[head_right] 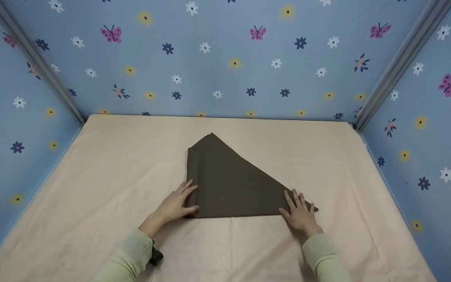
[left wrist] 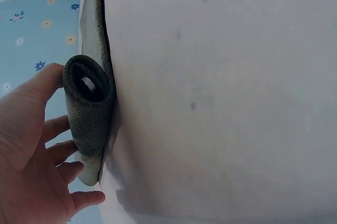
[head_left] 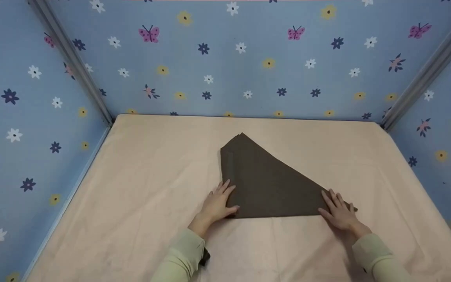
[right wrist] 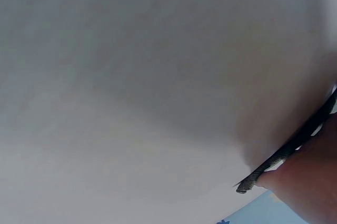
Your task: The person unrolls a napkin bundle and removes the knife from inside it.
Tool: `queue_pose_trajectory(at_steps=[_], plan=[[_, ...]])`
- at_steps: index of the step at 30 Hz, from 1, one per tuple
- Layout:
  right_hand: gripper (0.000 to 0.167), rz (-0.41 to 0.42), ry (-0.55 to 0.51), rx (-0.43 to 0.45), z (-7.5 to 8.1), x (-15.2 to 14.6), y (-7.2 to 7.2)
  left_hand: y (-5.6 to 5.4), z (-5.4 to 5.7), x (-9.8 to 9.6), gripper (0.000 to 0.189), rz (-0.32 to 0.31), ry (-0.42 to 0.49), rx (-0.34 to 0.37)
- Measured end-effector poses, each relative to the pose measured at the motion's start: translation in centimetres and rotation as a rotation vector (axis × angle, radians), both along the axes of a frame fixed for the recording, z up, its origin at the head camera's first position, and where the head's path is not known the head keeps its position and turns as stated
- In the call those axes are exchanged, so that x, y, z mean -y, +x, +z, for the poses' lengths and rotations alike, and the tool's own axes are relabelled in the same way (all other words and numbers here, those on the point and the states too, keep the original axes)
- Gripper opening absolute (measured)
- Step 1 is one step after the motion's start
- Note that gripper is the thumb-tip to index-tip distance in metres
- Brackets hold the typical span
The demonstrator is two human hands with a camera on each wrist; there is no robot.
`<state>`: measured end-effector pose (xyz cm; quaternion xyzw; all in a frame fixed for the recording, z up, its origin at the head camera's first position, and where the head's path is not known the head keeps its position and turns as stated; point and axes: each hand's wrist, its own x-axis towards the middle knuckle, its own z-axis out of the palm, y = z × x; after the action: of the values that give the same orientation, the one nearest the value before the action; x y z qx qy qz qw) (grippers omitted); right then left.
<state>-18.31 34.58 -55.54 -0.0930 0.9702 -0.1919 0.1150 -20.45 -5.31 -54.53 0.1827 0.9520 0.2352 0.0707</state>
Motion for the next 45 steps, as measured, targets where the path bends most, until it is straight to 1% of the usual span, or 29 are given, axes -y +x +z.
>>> queue_pose_trajectory(at_steps=[13, 16, 24, 32, 38, 45], plan=[[0.068, -0.003, 0.003, -0.001, -0.1, 0.0, 0.0, 0.2, 0.6, 0.9, 0.067, 0.011, 0.012, 0.054], [0.068, -0.003, 0.004, 0.0, -0.1, 0.0, 0.0, 0.2, 0.7, 1.2, 0.067, 0.002, 0.018, 0.049], [0.067, 0.003, -0.001, 0.002, -0.1, 0.0, 0.1, 0.0, 0.3, 1.9, 0.066, -0.016, 0.009, 0.033], [0.066, 0.009, -0.004, -0.011, 0.1, 0.1, 0.1, 0.2, 0.7, 2.5, 0.066, -0.029, 0.027, 0.046], [0.066, 0.006, 0.0, -0.015, 0.2, 0.1, 0.1, 0.2, 0.7, 3.0, 0.066, -0.041, 0.013, 0.036], [0.066, 0.008, -0.006, -0.01, 0.2, 0.1, 0.1, 0.2, 0.7, 3.5, 0.066, -0.035, -0.019, 0.022]])
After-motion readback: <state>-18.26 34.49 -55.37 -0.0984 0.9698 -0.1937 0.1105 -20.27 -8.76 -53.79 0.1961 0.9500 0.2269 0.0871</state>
